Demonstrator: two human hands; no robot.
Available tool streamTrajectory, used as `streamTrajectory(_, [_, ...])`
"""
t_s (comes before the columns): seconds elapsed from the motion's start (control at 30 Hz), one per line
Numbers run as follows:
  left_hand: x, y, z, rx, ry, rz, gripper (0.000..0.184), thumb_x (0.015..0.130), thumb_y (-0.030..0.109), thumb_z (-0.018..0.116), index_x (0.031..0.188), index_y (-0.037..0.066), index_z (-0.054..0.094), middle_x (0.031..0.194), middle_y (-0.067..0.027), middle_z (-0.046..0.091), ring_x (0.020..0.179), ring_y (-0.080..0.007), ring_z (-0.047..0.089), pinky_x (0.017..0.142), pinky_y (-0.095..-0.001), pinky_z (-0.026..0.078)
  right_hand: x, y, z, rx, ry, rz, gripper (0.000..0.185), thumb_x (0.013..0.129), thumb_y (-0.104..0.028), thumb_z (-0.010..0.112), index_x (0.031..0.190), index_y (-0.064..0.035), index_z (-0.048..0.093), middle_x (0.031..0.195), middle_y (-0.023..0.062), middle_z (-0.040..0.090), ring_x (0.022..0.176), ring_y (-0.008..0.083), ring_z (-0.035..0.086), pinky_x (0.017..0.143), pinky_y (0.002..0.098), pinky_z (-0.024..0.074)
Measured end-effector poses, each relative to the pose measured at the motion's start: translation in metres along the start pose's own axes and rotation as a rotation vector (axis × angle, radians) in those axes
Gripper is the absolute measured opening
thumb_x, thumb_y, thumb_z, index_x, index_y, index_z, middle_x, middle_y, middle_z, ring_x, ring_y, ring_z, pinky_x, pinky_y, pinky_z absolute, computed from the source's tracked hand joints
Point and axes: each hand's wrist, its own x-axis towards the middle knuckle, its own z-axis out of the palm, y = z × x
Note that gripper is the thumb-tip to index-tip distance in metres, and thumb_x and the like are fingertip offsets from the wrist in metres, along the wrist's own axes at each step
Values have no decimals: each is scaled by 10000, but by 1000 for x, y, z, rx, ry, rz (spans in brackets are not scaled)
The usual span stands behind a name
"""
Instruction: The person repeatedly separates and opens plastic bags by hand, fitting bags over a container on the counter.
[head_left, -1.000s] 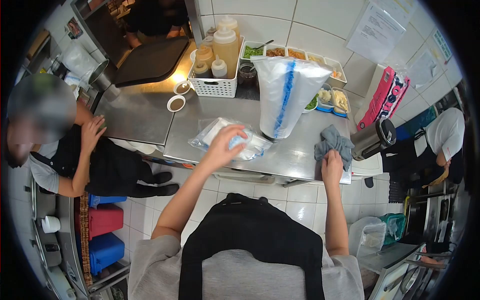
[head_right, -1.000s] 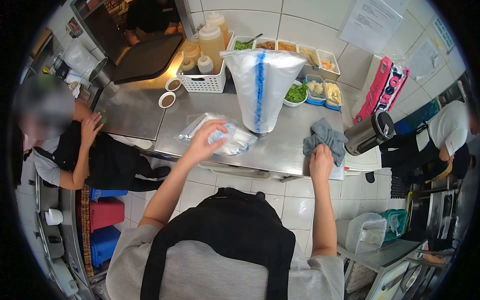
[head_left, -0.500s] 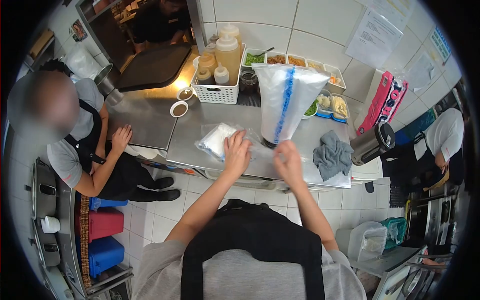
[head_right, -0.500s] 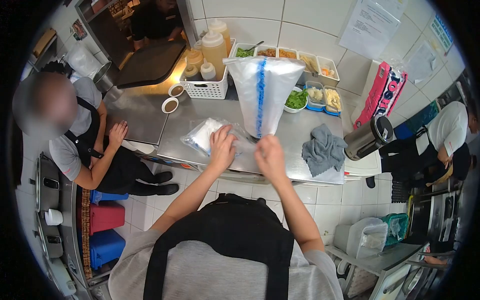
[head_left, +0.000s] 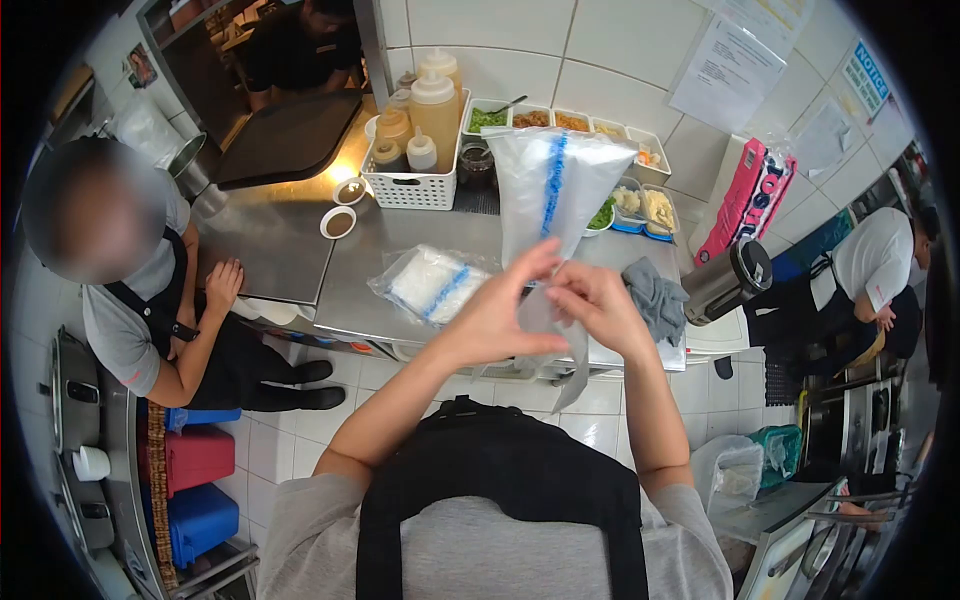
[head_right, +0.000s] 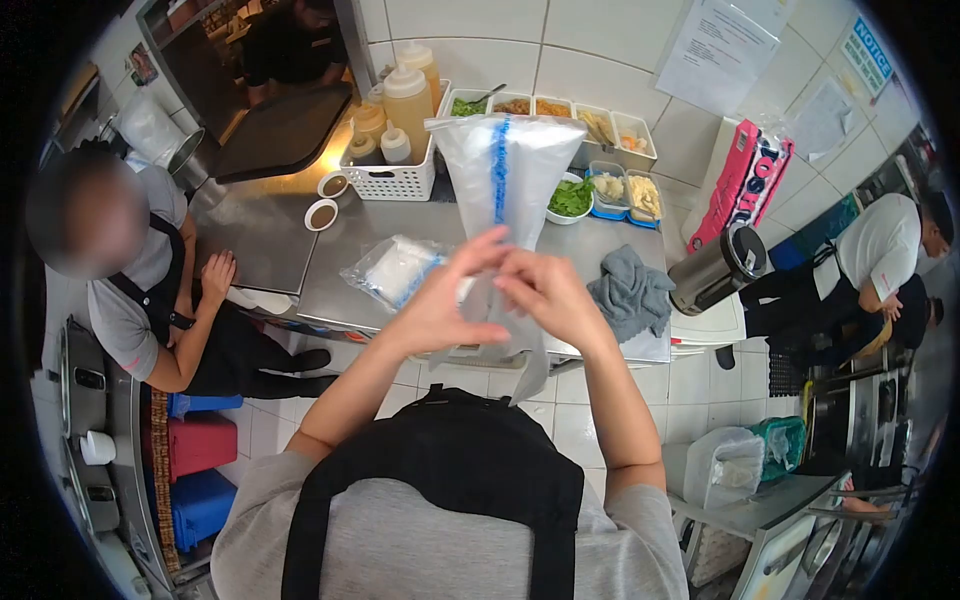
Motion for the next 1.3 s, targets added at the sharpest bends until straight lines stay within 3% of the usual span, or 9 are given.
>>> streamTrajectory(0.1, [-3, -32, 5, 133, -225, -71, 308, 798, 181, 608, 1054, 20, 553, 1023, -108, 604, 886, -133, 580, 773, -280, 449, 13, -9, 4, -39, -190, -118, 101, 872, -103, 517, 897, -10, 545, 707, 33, 581, 591, 82, 540, 545, 208, 433])
streamTrajectory(0.2, [-17, -49, -10, -156, -318, -548, 240, 802, 201, 618, 976, 36, 598, 828, -70, 639, 680, -96, 586, 561, -230, 444, 16, -3, 0, 211, 77, -68, 183, 873, -138, 538, 989, 3, 538, 835, 47, 604, 745, 92, 545, 649, 229, 444])
streamTrajectory(0.27, [-33, -64, -26, -301, 72, -593, 252, 774, 247, 663, 883, 27, 607, 668, -29, 619, 559, -63, 570, 398, -205, 371, 6, 24, 8, 292, 18, -61, 241, 869, -155, 548, 1051, -1, 516, 893, 56, 598, 786, 101, 542, 687, 242, 448])
streamTrajectory(0.47, [-76, -91, -62, -338, 418, -728, 272, 779, 284, 669, 924, 63, 604, 714, -5, 592, 581, -78, 548, 450, -209, 388, -34, 89, 75, 428, -187, 56, 478, 817, -157, 626, 1228, -34, 415, 998, 72, 574, 867, 140, 552, 764, 286, 466])
streamTrajectory(0.6, [-82, -83, -57, -463, 487, -808, 262, 785, 244, 663, 953, 53, 600, 792, -21, 589, 704, -111, 567, 635, -262, 452, -32, 96, 88, 576, -23, 337, 145, 835, -147, 609, 876, -12, 576, 711, 9, 570, 632, 76, 539, 597, 221, 459])
streamTrajectory(0.83, [-90, -100, -62, -524, 322, -820, 298, 791, 137, 635, 1043, 7, 542, 883, -48, 589, 774, -140, 580, 697, -281, 463, -46, 100, 69, 593, 112, 431, 101, 827, -109, 608, 754, -44, 581, 655, -10, 562, 573, 66, 509, 542, 214, 417])
streamTrajectory(1.0, [-61, -60, -73, 757, 369, -45, 376, 753, 67, 642, 1094, 14, 494, 886, -64, 598, 782, -154, 588, 717, -269, 461, -46, 73, 69, 569, 164, 463, 149, 803, -82, 643, 711, -53, 529, 637, -13, 538, 549, 55, 497, 512, 198, 421])
streamTrajectory(1.1, [-58, -55, -59, 87, 40, -264, 375, 750, 66, 641, 1095, 51, 495, 837, -58, 586, 718, -141, 575, 654, -253, 457, -38, 57, 77, 540, 50, 433, 150, 788, -65, 657, 713, -49, 528, 655, -15, 543, 572, 49, 507, 516, 198, 420])
streamTrajectory(1.3, [-45, -57, -42, -95, -129, -321, 296, 759, 16, 607, 1016, 40, 463, 652, 10, 523, 541, -58, 467, 493, -217, 363, -22, 38, 76, 377, -75, 426, 112, 759, -17, 660, 771, -15, 549, 696, 12, 573, 605, 66, 531, 553, 206, 440])
